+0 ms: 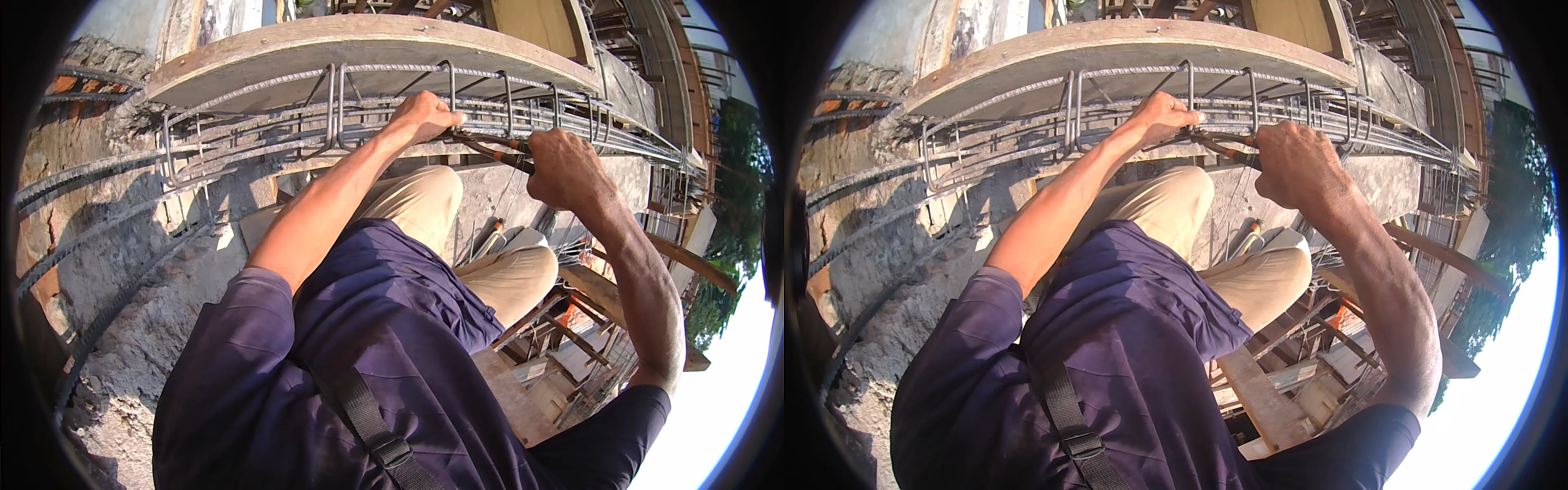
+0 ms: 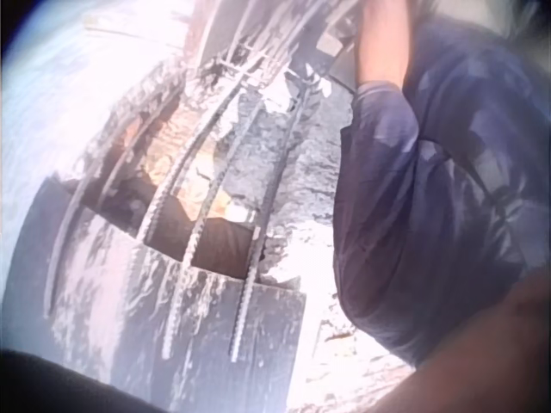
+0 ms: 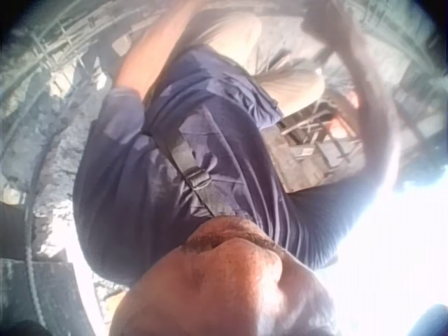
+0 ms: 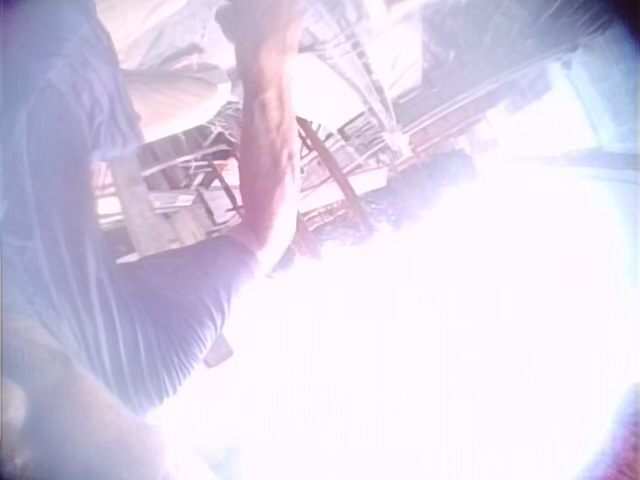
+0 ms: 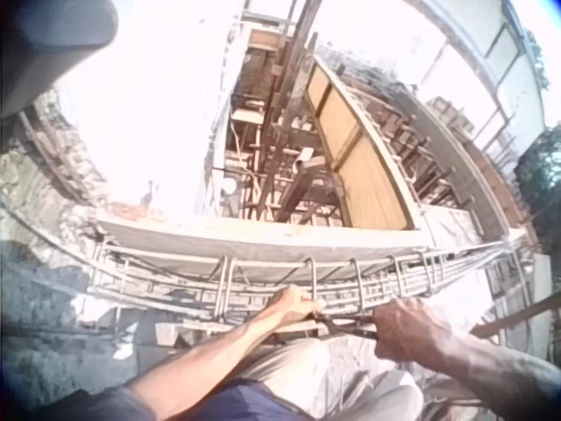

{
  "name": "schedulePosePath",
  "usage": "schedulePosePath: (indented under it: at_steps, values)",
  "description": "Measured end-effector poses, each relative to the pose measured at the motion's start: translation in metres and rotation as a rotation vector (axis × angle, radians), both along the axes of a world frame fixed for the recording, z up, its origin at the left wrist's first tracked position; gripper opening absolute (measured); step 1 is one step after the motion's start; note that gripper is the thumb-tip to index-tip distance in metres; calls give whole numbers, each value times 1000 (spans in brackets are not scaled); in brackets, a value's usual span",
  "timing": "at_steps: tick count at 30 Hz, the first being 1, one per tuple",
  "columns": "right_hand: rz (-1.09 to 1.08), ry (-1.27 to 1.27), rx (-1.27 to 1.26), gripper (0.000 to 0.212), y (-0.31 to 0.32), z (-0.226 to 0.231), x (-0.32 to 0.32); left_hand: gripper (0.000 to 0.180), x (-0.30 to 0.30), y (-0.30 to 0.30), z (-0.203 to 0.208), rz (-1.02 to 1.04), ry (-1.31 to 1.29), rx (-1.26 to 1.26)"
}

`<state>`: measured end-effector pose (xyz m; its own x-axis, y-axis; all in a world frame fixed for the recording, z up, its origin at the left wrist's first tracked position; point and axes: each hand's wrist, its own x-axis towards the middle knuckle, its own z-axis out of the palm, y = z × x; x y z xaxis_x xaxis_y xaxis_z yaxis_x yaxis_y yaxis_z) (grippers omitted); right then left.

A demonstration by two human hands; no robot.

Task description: The person secures rebar mesh together using wire and pliers, twisting the wire around the intersections by hand and with the tool to tighten it.

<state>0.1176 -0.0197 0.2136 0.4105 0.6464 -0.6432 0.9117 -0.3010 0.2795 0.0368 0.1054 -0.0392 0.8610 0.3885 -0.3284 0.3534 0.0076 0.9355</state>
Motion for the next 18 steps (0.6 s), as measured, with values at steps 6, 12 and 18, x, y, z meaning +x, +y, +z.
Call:
schedulePosePath:
  at_steps: [6,12,18]
  values:
    - [-53,19,-14,27,7,2,-4,46,0,2,0,5,49,9]
    - [-414,233,192,23,-81,-51,17,40,-22,-26,25,152,45,215]
    - [-976,544,285,26,-124,-93,-8,60,-52,-72,49,19,-507,761]
